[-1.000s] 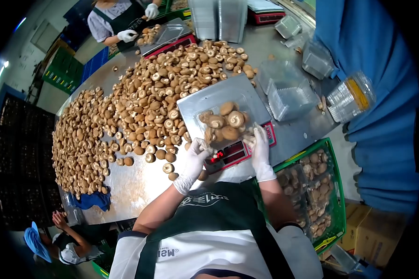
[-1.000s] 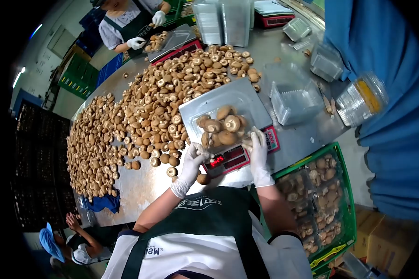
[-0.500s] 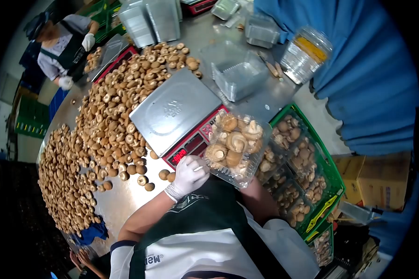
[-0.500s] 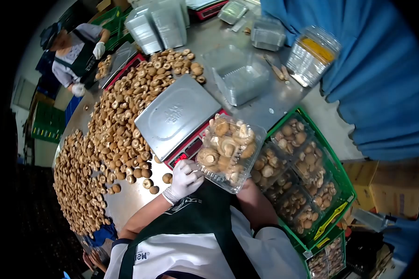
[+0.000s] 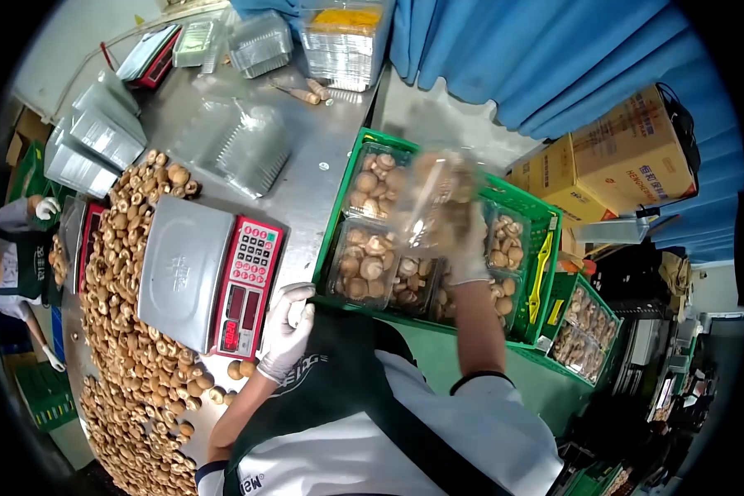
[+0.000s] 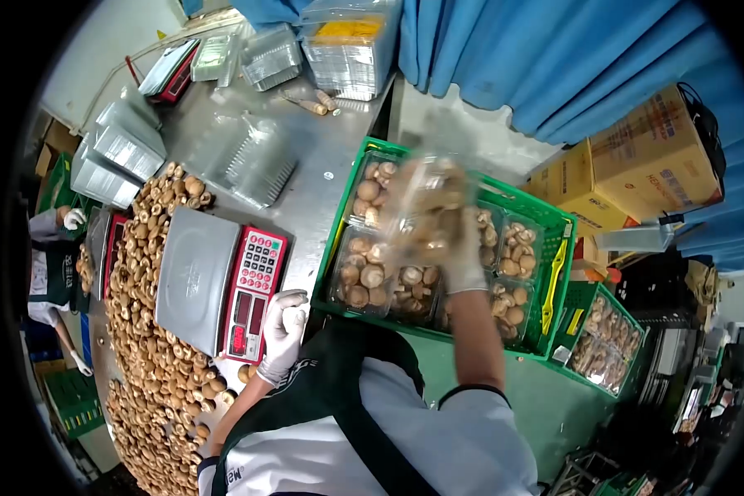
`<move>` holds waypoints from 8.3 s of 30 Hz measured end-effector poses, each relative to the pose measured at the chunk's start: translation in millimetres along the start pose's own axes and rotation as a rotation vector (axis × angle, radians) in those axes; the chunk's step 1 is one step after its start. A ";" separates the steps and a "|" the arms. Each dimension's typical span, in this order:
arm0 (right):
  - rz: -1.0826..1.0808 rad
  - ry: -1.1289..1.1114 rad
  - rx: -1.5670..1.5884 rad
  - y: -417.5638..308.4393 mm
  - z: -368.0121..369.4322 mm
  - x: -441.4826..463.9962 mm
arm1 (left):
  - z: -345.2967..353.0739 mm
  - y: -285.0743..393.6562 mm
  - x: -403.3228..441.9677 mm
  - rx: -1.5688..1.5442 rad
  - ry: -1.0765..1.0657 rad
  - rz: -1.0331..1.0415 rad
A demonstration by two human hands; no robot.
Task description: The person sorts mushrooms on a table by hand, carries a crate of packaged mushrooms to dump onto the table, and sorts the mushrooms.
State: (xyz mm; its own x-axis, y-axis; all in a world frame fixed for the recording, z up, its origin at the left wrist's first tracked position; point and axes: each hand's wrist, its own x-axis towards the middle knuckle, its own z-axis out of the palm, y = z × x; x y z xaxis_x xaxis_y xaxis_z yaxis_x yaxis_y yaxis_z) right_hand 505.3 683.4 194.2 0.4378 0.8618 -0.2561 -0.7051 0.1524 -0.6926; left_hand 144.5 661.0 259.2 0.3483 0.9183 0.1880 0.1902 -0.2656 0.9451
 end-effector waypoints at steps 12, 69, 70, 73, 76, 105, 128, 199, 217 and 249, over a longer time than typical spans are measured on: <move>-0.698 0.829 -1.879 -50.5 -124.3 47.6 | -41.1 -59.6 -62.3 -0.299 0.373 -0.403; -0.350 -2.110 -1.569 311.6 221.8 -242.2 | -148.7 -122.5 -279.5 -0.194 1.236 -0.728; -0.268 -2.035 -1.462 307.7 228.5 -244.0 | -154.3 -122.8 -288.7 -0.496 1.258 -0.603; 0.387 -1.652 -1.296 306.3 242.5 -245.6 | -153.9 -107.0 -313.5 -1.149 1.238 -0.435; 0.829 -1.339 -1.015 310.7 250.0 -245.5 | -143.3 -122.7 -338.9 -1.746 1.087 -0.214; 0.844 -1.777 -1.860 291.8 211.4 -225.3 | -107.8 -70.6 -324.2 -0.812 0.658 -0.749; 0.989 -1.114 -0.724 343.1 230.1 -258.5 | -125.5 -99.2 -279.0 0.229 1.281 -0.517; -0.039 -1.451 -1.440 470.8 303.9 -285.7 | -175.4 -57.6 -376.1 -1.456 0.968 -0.217; 0.773 -1.429 -0.962 419.9 330.1 -331.1 | -185.5 -64.7 -391.6 -1.343 0.971 -0.189; -0.506 -1.993 -0.952 511.5 372.8 -353.0 | -226.0 -101.0 -386.5 -1.302 1.122 -0.275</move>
State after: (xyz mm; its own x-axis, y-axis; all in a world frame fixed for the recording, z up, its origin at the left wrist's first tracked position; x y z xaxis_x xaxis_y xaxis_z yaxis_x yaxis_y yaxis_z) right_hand -217.9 637.5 181.8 -0.9229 0.1651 0.3480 -0.1024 0.7658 -0.6348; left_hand -216.7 399.1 151.5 -0.4240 0.7826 -0.4558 -0.8679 -0.2074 0.4514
